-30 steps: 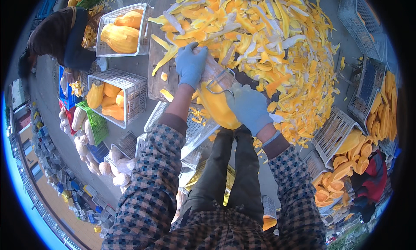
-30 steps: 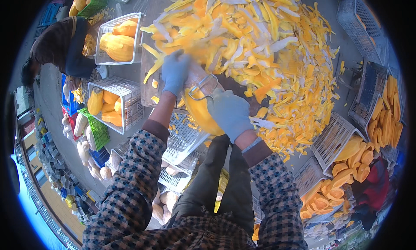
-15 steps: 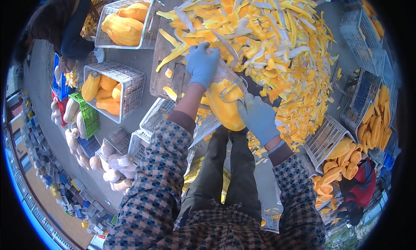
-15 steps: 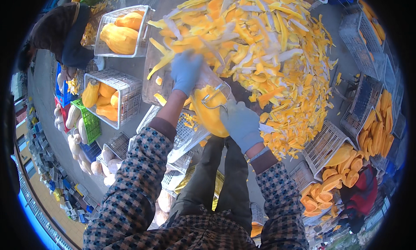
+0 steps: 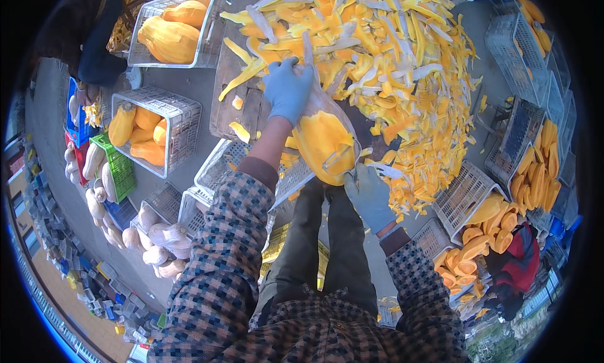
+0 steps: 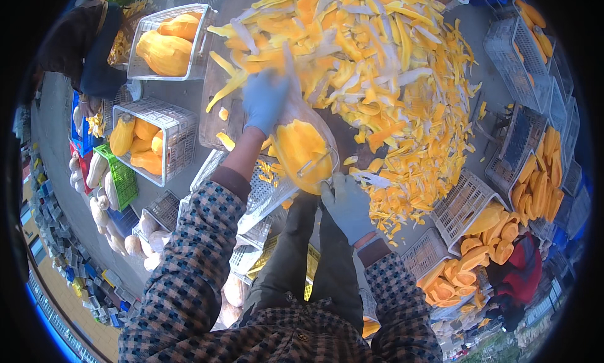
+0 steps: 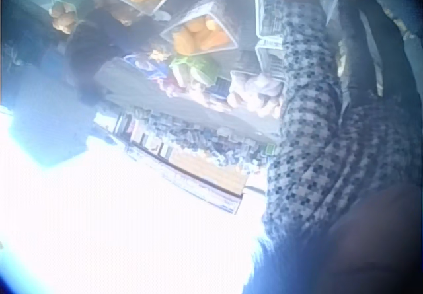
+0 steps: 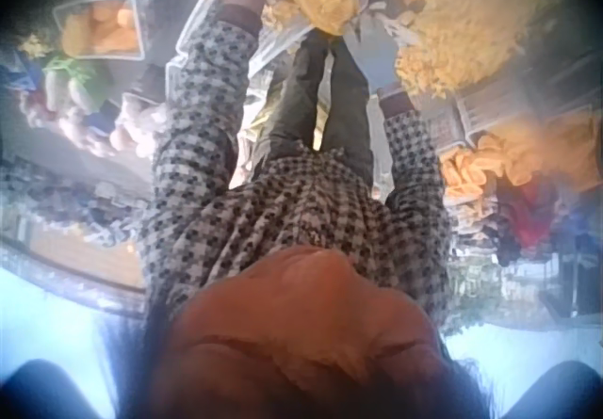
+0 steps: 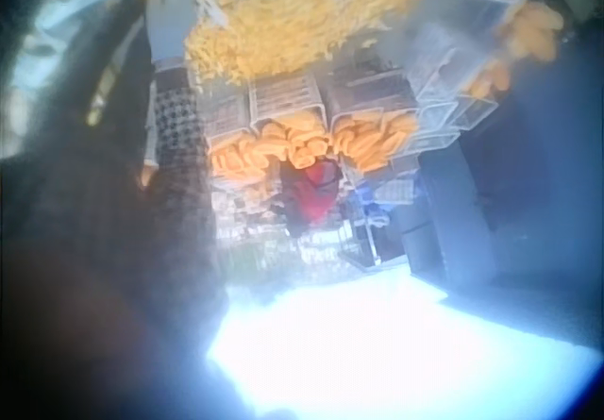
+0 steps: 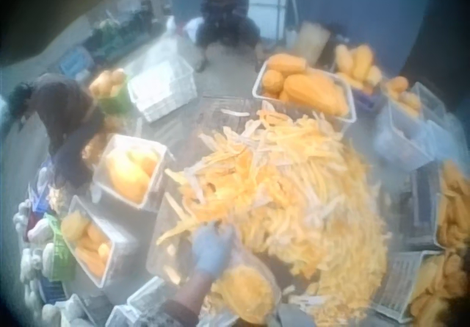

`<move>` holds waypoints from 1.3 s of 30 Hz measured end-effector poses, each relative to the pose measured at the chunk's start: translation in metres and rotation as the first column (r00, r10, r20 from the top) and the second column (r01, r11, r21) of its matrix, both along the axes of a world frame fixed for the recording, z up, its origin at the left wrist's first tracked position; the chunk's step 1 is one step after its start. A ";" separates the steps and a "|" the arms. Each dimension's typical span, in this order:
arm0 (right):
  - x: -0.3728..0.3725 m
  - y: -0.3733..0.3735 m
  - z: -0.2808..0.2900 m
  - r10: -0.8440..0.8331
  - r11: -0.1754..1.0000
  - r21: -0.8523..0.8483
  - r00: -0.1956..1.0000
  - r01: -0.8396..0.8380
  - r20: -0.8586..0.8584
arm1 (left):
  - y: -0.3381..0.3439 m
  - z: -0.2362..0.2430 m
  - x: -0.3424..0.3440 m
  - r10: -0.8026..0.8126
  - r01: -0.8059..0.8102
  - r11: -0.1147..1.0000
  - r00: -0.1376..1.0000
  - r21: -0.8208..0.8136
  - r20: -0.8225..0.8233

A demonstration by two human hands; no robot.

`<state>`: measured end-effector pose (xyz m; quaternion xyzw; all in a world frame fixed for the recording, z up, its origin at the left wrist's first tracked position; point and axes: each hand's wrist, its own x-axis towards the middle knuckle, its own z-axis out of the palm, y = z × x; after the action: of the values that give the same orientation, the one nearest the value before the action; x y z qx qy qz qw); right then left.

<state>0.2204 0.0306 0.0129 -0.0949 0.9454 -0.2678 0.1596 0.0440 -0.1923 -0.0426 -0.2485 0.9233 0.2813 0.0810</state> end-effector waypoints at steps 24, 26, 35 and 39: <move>-0.038 0.007 -0.034 -0.169 0.972 -0.142 0.977 0.188 0.133 | -0.026 -0.014 -0.002 -0.053 0.053 0.999 0.999 -0.010 -0.005; -0.071 -0.015 -0.029 -0.017 1.000 -0.006 0.989 0.018 0.148 | -0.021 -0.013 -0.003 -0.045 0.044 0.998 0.999 -0.038 -0.022; 0.061 0.046 0.004 -0.133 0.990 0.015 0.922 0.137 0.364 | -0.028 0.000 0.008 0.041 -0.017 0.989 0.985 0.147 -0.165; -0.045 0.003 0.010 -0.096 0.986 -0.111 0.972 0.122 0.216 | -0.025 -0.005 0.007 0.035 -0.021 0.995 0.990 0.096 -0.139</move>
<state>0.1754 0.0334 0.0229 -0.0238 0.9087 -0.3428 0.2372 0.0509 -0.2170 -0.0475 -0.2369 0.9089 0.3423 0.0233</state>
